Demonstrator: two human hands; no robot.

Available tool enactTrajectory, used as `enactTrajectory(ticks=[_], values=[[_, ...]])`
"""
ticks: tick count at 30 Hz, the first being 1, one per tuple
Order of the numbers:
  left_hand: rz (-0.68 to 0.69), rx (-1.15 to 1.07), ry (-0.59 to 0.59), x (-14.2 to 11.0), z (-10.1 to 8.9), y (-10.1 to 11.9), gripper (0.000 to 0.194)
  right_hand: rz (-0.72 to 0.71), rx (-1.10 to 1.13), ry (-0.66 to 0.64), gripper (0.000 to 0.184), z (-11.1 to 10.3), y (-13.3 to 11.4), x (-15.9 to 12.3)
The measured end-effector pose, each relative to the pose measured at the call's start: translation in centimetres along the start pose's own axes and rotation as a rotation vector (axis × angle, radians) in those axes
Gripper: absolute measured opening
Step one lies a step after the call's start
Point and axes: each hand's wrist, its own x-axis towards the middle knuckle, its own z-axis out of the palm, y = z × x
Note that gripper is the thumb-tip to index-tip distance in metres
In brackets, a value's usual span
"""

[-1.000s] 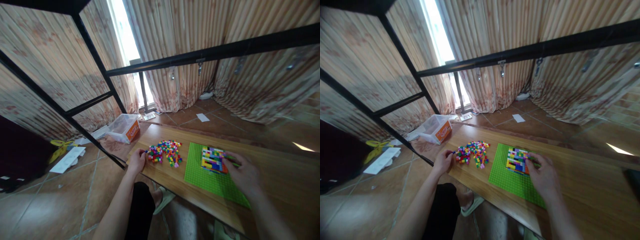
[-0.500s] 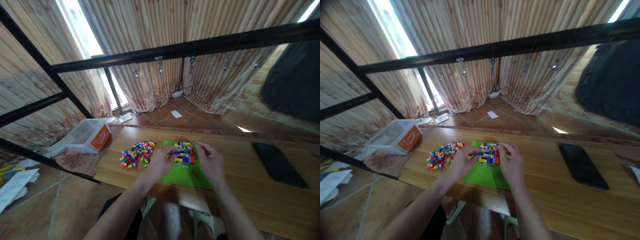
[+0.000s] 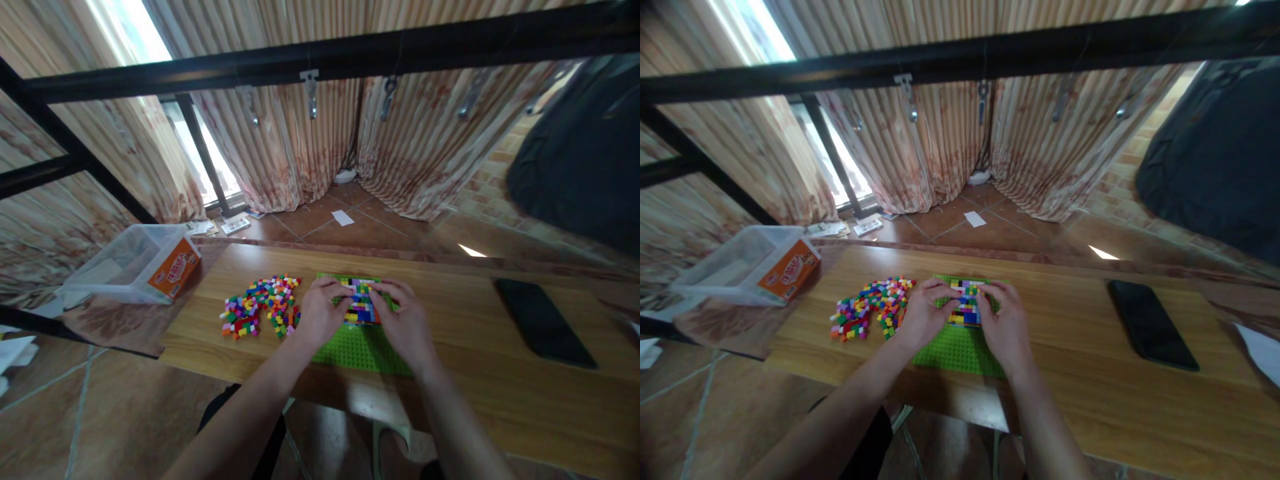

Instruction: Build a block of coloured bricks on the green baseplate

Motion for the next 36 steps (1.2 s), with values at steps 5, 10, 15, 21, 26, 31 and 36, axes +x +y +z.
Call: enactTrajectory(ticks=[5, 10, 15, 21, 26, 31, 36], values=[[-0.034, -0.128, 0.041, 0.0, 0.7, -0.1, 0.016, 0.059, -0.010, -0.018, 0.032, 0.3, 0.2, 0.1], [-0.046, -0.243, 0.062, -0.1, 1.1, -0.4, 0.013, 0.087, -0.011, -0.033, 0.035, 0.5, 0.3, 0.0], [-0.048, -0.273, 0.048, -0.1, 1.3, -0.7, 0.013, 0.115, 0.015, -0.020, 0.033, 0.5, 0.4, 0.1], [-0.035, -0.301, 0.054, -0.1, 1.5, -0.7, 0.010, 0.138, 0.024, -0.032, 0.036, 0.4, 0.2, 0.2], [-0.064, -0.306, 0.077, 0.0, 1.8, -0.2, 0.013, 0.139, 0.009, -0.028, 0.038, 0.3, 0.2, 0.2], [-0.126, -0.334, 0.073, 0.2, 1.9, 0.1, 0.014, 0.134, 0.003, -0.016, 0.036, 0.7, 0.3, 0.0], [-0.226, -0.380, 0.095, 0.3, 2.4, -0.3, 0.012, 0.171, -0.012, 0.020, 0.034, 1.2, 0.3, 0.1]])
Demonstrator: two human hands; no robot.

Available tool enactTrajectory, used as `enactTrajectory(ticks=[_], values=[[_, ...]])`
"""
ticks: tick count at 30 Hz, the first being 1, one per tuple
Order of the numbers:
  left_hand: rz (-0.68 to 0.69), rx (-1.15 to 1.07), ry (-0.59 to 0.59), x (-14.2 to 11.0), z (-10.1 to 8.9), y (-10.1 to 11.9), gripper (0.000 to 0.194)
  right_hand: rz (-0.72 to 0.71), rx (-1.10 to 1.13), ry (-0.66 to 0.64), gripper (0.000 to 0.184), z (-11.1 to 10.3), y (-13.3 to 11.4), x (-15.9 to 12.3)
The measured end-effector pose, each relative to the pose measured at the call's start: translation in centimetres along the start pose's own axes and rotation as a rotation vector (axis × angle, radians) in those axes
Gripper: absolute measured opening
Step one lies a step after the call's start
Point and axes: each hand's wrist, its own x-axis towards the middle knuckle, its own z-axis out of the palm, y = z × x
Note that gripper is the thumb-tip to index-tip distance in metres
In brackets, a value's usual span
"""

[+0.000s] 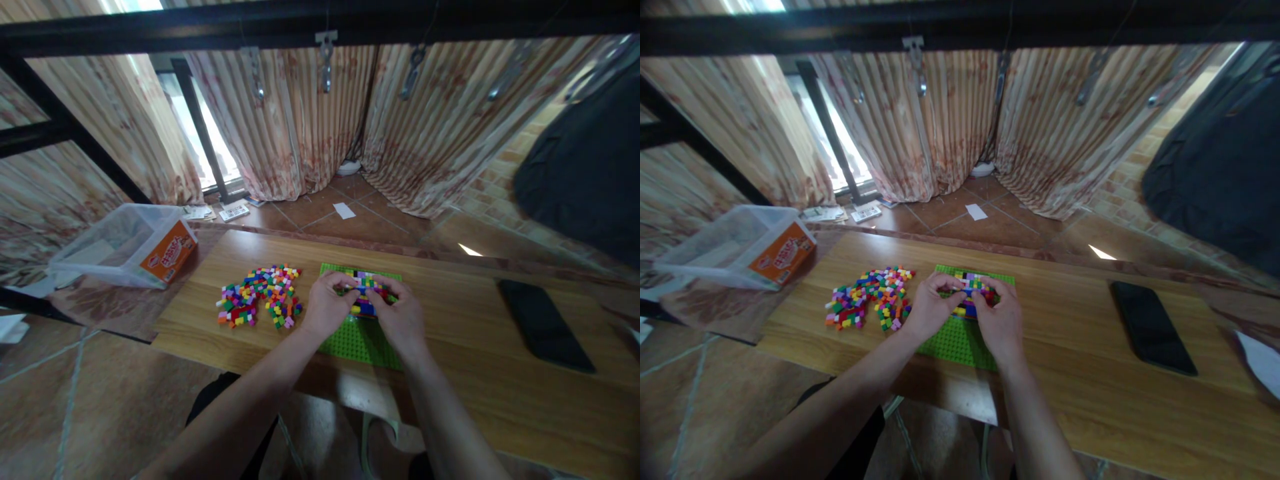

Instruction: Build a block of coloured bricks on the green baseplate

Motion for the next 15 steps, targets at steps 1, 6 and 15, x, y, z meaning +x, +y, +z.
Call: enactTrajectory(ticks=[1, 6, 15], values=[[-0.033, -0.027, 0.002, 0.0, 0.1, -0.2, 0.012, 0.012, 0.001, 0.003, 0.034, 0.1, 0.0, 0.0], [-0.153, -0.219, 0.004, 0.2, 0.5, -0.9, 0.027, 0.053, 0.023, -0.005, 0.035, 0.2, -0.3, 0.1], [-0.180, -0.217, 0.043, 0.5, 1.0, -1.2, 0.034, 0.076, 0.028, 0.054, 0.031, 0.7, -0.7, 0.0]])
